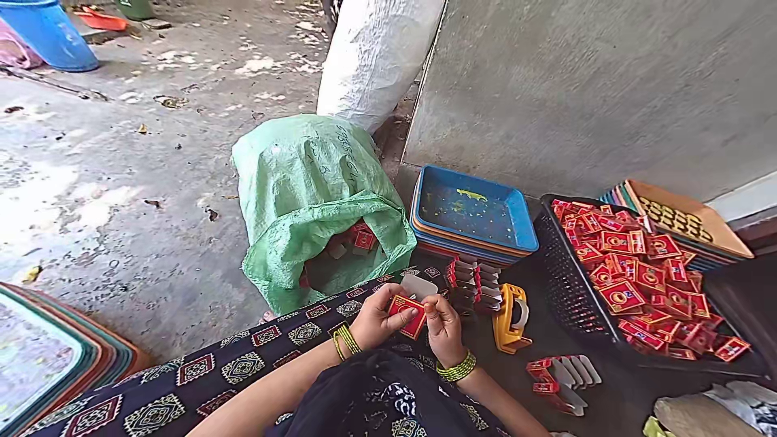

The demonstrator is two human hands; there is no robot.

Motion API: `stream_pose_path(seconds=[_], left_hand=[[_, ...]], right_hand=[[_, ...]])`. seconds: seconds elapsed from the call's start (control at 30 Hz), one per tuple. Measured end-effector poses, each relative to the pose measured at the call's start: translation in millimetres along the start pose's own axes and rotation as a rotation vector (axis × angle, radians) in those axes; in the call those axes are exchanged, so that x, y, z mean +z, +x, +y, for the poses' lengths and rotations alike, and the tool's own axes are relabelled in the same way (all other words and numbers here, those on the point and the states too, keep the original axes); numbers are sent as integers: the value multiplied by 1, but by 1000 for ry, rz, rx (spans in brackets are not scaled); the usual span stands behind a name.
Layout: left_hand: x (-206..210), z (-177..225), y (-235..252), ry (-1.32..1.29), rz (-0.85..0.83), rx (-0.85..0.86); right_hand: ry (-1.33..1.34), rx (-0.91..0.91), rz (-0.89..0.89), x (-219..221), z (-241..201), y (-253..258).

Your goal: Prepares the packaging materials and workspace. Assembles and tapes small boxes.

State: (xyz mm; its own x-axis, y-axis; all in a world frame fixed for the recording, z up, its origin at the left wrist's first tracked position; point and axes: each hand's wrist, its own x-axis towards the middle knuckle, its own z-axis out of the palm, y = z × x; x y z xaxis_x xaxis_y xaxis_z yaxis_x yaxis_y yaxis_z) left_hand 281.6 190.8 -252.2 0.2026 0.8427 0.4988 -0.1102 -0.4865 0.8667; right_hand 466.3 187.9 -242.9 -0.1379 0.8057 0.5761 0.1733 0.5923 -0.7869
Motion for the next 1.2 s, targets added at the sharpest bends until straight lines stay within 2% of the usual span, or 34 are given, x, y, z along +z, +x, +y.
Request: stream_pose_path(seconds=[0.1, 0.23, 0.43, 0.53, 0.67, 0.83, 1.0, 1.07, 1.2], left_hand=[[2, -2, 0, 16, -35, -14], [2, -2, 2, -3, -34, -123], [4, 2, 0, -86, 26, -179], [3, 1, -1, -70, 15, -140], [1, 1, -1, -79, -37, -97], [0, -1, -1, -39, -98, -37], [3, -3, -3, -46, -65, -82], [4, -2, -3, -70, -3, -131], [5, -2, -3, -105, 114, -195]], right_hand=[[-110, -28, 38, -1, -4, 1], [106, 35, 52, -6, -12, 12], [224, 171, -68, -18, -21, 22], [149, 248, -134, -21, -28, 27], [-30, 131, -186, -28, -30, 32], [-76, 16, -276, -40, -32, 36], [-268, -89, -440, -43, -40, 35], [-371, -116, -418, -35, -40, 30], [-543, -218, -230, -13, -32, 9]])
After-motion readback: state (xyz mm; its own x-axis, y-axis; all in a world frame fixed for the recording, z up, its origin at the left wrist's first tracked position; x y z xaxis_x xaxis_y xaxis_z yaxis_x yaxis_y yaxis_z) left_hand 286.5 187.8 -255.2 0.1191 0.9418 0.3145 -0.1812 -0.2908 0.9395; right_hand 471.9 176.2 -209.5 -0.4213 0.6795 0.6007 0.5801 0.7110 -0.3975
